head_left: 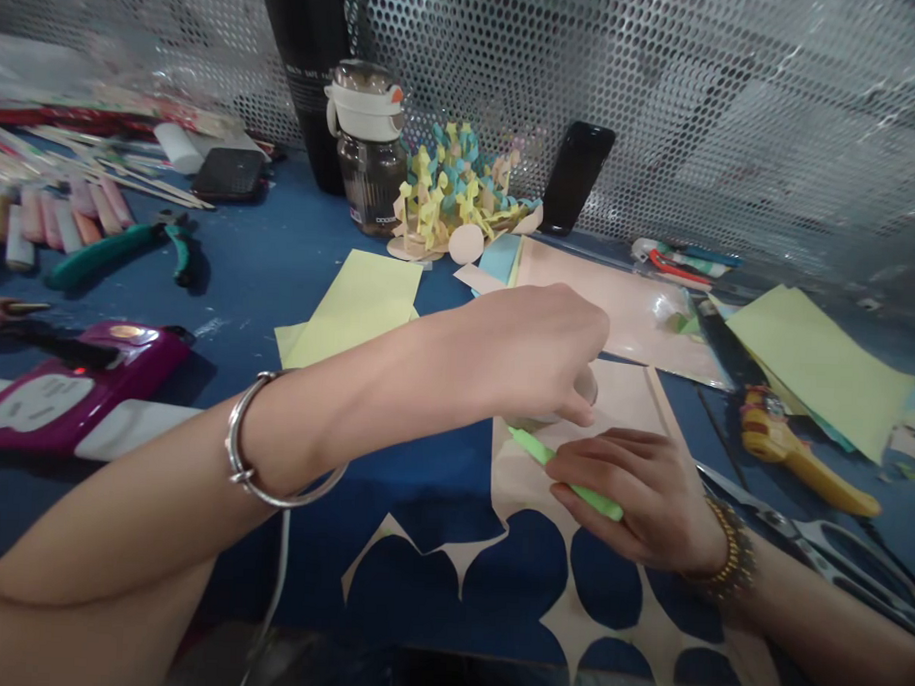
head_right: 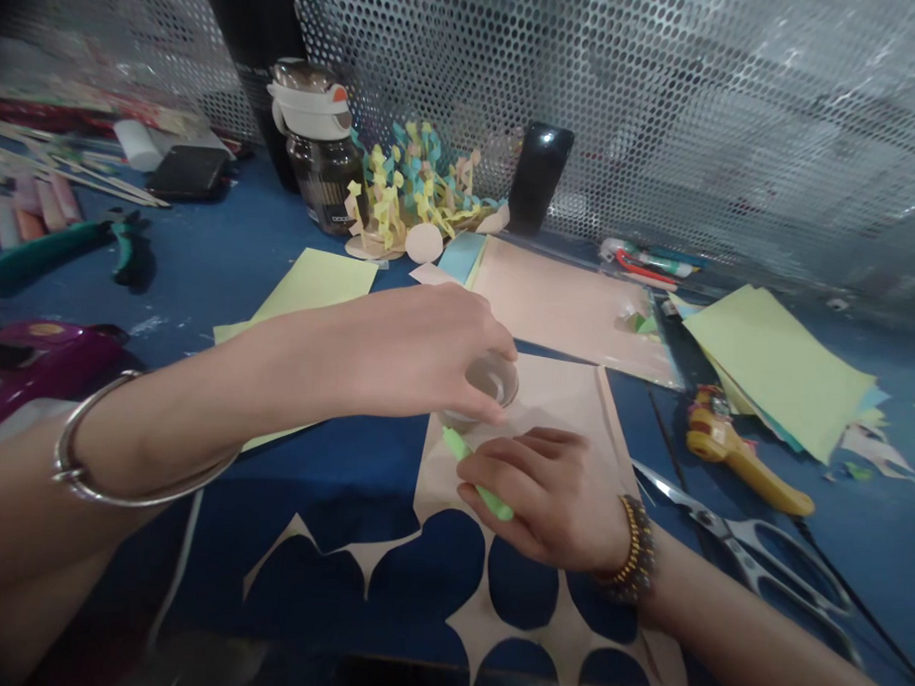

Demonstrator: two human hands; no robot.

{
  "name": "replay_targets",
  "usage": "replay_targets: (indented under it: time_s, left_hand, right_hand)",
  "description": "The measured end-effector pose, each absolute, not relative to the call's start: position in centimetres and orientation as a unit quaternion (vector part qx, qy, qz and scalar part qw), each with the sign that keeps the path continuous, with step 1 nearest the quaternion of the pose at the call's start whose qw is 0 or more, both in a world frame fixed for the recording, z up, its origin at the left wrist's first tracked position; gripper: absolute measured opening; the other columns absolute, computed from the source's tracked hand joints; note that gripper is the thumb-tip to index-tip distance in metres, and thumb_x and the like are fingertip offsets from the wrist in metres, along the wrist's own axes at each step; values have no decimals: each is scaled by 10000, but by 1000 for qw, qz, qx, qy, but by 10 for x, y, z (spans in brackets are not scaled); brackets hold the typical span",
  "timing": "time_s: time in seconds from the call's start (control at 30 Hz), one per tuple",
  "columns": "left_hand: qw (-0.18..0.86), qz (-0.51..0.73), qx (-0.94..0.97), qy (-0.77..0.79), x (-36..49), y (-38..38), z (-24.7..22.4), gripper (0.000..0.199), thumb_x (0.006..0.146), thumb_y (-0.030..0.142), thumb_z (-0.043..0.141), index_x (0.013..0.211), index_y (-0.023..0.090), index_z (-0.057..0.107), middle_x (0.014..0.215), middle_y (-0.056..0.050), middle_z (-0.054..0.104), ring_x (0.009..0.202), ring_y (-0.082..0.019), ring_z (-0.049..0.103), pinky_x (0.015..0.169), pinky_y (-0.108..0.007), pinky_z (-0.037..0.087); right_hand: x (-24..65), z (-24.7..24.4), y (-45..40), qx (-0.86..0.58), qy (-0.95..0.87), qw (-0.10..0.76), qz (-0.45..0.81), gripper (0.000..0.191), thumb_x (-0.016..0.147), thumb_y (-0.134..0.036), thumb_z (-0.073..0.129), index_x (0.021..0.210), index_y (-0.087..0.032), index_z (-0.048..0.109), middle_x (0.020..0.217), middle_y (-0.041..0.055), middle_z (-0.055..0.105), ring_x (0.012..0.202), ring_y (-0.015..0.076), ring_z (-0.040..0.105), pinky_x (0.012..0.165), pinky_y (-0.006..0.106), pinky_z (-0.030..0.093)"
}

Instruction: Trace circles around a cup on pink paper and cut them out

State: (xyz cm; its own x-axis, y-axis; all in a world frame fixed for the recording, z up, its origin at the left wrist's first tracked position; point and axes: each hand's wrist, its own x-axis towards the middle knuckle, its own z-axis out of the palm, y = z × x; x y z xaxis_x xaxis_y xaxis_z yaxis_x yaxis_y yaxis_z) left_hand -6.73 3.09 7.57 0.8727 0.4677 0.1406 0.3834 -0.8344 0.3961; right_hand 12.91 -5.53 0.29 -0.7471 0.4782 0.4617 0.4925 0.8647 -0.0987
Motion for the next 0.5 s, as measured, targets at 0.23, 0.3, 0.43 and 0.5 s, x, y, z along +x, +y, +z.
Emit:
replay_targets:
  time_s: [0.23, 0.3, 0.43, 0.5]
  left_hand:
    - [189, 101, 948, 235, -66, 30, 78, 214, 710, 341, 574, 725, 194, 729, 632, -41, 572, 569, -155, 485, 549, -312, 221]
    - [194, 98, 946, 240, -65, 30, 80, 187, 692, 311, 580, 722, 203, 729, 606, -42, 556, 566, -162, 489, 555, -319, 223]
    - [188, 96, 944, 255, -64, 28, 82, 173, 685, 308, 585, 714, 203, 720, 599, -45, 544, 556, -165, 481, 554, -321, 222]
    - [183, 95, 945, 253, -64, 28, 82, 190, 696, 331, 584, 716, 194, 714, 616, -48, 552, 546, -159, 469, 546, -319, 222]
  right_hand:
    - [145, 8, -52, -318, -901, 283, 82, 142, 841, -161, 582, 975, -206, 567, 782, 10, 707, 668, 142, 674, 590, 254, 532]
    - [150, 9, -47, -347, -882, 298, 117, 121, 849, -169, 581, 961, -215, 579, 800, 20, 713, 683, 146, 681, 578, 239, 537]
    - [159, 9, -35, -411, -829, 301, 230, 71, 872, -249, 575, 925, -222, 612, 747, 10, 698, 536, 118, 634, 461, 207, 504]
    - [164, 9, -28, -429, -799, 292, 304, 96, 878, -282, 573, 918, -209, 621, 686, -5, 670, 442, 93, 572, 409, 195, 470]
